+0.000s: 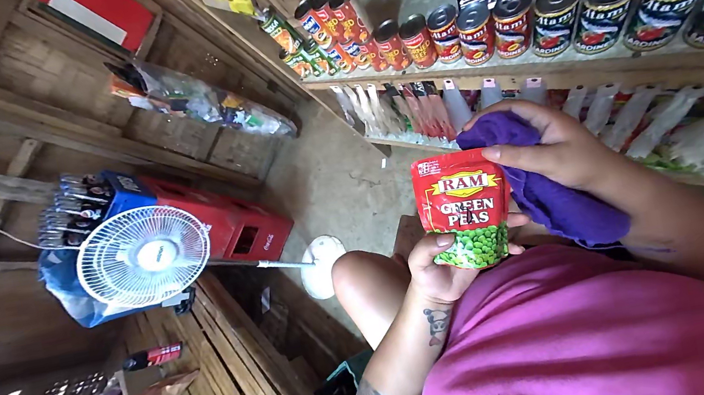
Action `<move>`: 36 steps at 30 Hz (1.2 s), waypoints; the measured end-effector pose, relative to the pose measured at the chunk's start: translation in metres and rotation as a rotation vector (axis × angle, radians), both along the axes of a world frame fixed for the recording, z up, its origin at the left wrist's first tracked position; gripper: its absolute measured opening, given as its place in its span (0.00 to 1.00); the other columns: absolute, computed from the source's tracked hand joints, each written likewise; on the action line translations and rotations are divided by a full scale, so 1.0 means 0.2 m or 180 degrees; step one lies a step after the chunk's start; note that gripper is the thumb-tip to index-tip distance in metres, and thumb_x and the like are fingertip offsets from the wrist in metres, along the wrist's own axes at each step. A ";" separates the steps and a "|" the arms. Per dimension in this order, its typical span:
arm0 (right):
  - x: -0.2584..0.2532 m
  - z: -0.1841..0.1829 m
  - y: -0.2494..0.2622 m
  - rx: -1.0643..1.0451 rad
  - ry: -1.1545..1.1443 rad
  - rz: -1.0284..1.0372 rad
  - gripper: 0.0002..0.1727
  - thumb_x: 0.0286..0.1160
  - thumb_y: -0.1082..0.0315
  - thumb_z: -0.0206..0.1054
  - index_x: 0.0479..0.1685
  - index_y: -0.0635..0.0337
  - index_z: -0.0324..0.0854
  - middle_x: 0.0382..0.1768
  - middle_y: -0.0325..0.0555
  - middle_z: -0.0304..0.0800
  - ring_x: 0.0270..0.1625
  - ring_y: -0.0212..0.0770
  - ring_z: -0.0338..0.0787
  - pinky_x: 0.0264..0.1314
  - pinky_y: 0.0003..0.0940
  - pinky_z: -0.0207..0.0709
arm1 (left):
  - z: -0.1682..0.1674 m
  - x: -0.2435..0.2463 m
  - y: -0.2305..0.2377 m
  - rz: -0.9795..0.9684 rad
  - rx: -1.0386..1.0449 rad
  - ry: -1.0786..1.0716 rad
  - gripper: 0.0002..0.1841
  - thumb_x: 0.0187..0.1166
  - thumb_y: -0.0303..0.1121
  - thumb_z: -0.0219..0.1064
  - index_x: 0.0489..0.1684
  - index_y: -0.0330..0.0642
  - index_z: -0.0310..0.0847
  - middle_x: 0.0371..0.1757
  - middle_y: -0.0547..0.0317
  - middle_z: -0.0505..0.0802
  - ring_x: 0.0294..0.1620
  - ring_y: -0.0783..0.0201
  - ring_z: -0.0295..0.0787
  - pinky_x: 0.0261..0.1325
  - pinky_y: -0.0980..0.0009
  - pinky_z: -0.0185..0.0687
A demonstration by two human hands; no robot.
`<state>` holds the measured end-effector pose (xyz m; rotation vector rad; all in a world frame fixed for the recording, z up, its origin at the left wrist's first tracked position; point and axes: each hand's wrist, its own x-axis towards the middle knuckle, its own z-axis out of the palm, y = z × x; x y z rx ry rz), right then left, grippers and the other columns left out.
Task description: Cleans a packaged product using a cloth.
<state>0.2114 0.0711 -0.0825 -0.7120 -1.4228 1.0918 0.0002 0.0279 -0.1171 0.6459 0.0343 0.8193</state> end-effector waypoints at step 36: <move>0.01 -0.01 -0.03 -0.0398 -0.0184 -0.0104 0.20 0.77 0.68 0.66 0.68 0.51 0.80 0.53 0.34 0.92 0.51 0.26 0.91 0.53 0.22 0.87 | -0.01 0.02 -0.01 -0.0015 -0.0220 -0.0053 0.27 0.70 0.45 0.71 0.67 0.39 0.84 0.65 0.38 0.89 0.64 0.44 0.89 0.65 0.51 0.84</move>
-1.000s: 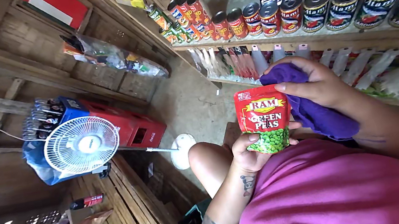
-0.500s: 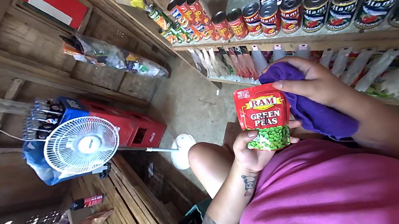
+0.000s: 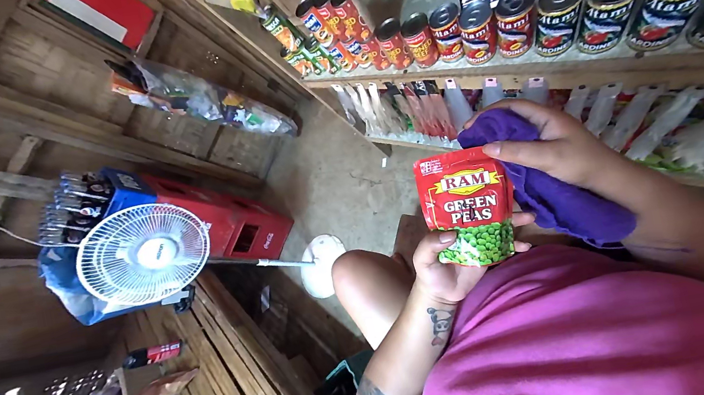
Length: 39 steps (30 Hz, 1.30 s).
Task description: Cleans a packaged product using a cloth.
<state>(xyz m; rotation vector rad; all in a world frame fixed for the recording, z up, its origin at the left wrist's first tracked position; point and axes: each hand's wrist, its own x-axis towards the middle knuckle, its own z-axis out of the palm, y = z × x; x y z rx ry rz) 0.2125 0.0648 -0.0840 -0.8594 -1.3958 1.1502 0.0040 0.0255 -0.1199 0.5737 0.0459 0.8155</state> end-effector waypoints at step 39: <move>-0.11 -0.04 -0.03 -0.0160 0.0242 0.0970 0.36 0.79 0.41 0.63 0.74 0.61 0.73 0.63 0.35 0.85 0.63 0.23 0.85 0.69 0.26 0.81 | 0.14 -0.01 0.02 0.2062 0.0509 0.2062 0.17 0.88 0.42 0.59 0.59 0.36 0.76 0.44 0.54 0.96 0.46 0.62 0.96 0.56 0.61 0.92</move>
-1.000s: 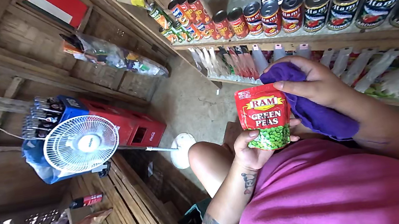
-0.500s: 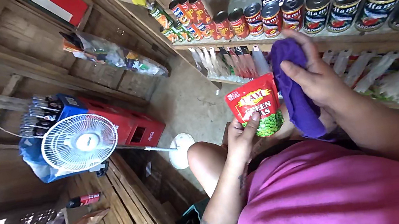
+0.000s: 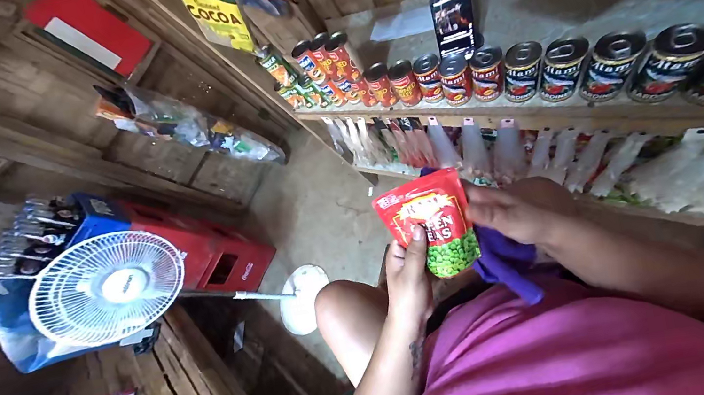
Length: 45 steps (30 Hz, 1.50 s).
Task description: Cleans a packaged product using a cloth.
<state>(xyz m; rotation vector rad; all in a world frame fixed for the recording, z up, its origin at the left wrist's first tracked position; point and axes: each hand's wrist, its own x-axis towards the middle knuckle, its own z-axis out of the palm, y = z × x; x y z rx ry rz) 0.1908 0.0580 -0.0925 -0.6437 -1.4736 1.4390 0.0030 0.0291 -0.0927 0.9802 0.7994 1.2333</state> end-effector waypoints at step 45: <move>-0.06 -0.01 -0.02 0.1061 -0.0443 -0.0167 0.29 0.59 0.60 0.83 0.55 0.76 0.86 0.66 0.68 0.83 0.72 0.51 0.82 0.77 0.43 0.73 | 0.10 0.02 -0.07 0.0972 0.1528 0.0025 0.15 0.90 0.32 0.53 0.41 0.59 0.88 0.38 0.74 0.98 0.41 0.78 0.95 0.50 0.76 0.91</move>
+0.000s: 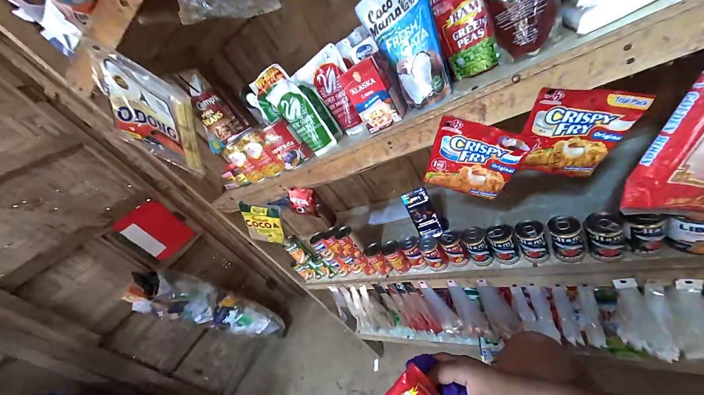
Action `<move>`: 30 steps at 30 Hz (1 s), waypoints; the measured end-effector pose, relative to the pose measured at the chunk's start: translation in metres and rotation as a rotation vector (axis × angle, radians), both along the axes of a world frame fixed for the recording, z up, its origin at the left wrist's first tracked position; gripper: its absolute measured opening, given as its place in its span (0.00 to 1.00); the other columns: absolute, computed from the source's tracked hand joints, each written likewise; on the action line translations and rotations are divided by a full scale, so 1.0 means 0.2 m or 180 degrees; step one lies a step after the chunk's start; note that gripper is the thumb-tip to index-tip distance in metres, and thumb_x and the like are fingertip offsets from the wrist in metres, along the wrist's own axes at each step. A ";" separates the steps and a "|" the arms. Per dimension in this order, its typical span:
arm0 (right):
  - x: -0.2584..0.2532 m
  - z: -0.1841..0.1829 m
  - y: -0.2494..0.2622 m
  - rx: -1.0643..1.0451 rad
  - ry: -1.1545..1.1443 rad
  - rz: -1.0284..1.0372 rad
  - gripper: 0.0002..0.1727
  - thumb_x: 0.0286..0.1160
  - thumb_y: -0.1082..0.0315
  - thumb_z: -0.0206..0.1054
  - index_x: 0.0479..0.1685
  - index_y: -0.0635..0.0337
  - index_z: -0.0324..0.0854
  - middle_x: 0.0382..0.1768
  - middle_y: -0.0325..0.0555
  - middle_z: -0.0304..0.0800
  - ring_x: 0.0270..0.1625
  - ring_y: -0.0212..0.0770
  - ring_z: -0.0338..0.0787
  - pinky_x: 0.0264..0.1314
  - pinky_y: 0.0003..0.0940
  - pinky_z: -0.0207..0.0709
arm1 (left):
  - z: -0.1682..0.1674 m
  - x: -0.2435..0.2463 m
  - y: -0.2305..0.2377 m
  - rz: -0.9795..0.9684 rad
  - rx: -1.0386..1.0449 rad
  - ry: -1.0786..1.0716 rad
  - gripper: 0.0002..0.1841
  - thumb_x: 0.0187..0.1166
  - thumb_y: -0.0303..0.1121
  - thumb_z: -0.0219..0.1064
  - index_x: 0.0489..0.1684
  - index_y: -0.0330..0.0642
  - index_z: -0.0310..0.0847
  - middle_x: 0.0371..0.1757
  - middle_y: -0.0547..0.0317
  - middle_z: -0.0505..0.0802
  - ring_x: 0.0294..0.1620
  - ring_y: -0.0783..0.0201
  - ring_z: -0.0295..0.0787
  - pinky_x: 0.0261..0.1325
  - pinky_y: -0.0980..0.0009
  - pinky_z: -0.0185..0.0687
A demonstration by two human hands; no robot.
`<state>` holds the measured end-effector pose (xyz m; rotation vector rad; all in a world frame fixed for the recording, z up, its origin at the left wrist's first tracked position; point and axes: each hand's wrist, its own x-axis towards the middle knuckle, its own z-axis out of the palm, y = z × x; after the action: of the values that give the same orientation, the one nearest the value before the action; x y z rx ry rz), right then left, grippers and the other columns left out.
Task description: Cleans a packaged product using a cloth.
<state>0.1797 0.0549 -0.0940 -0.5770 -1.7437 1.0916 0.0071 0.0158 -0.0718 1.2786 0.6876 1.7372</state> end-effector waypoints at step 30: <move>-0.01 -0.04 0.02 -0.0133 -0.0414 0.1214 0.45 0.67 0.62 0.77 0.86 0.67 0.61 0.74 0.59 0.81 0.75 0.41 0.81 0.81 0.41 0.71 | 0.02 0.03 0.00 0.0345 -0.0608 -0.0433 0.22 0.84 0.56 0.59 0.57 0.45 0.76 0.40 0.64 0.97 0.42 0.72 0.96 0.47 0.71 0.94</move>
<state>0.1785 0.0585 -0.1022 -0.3530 -2.0009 1.3807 0.0130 0.0165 -0.0683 0.9996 0.8342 1.7801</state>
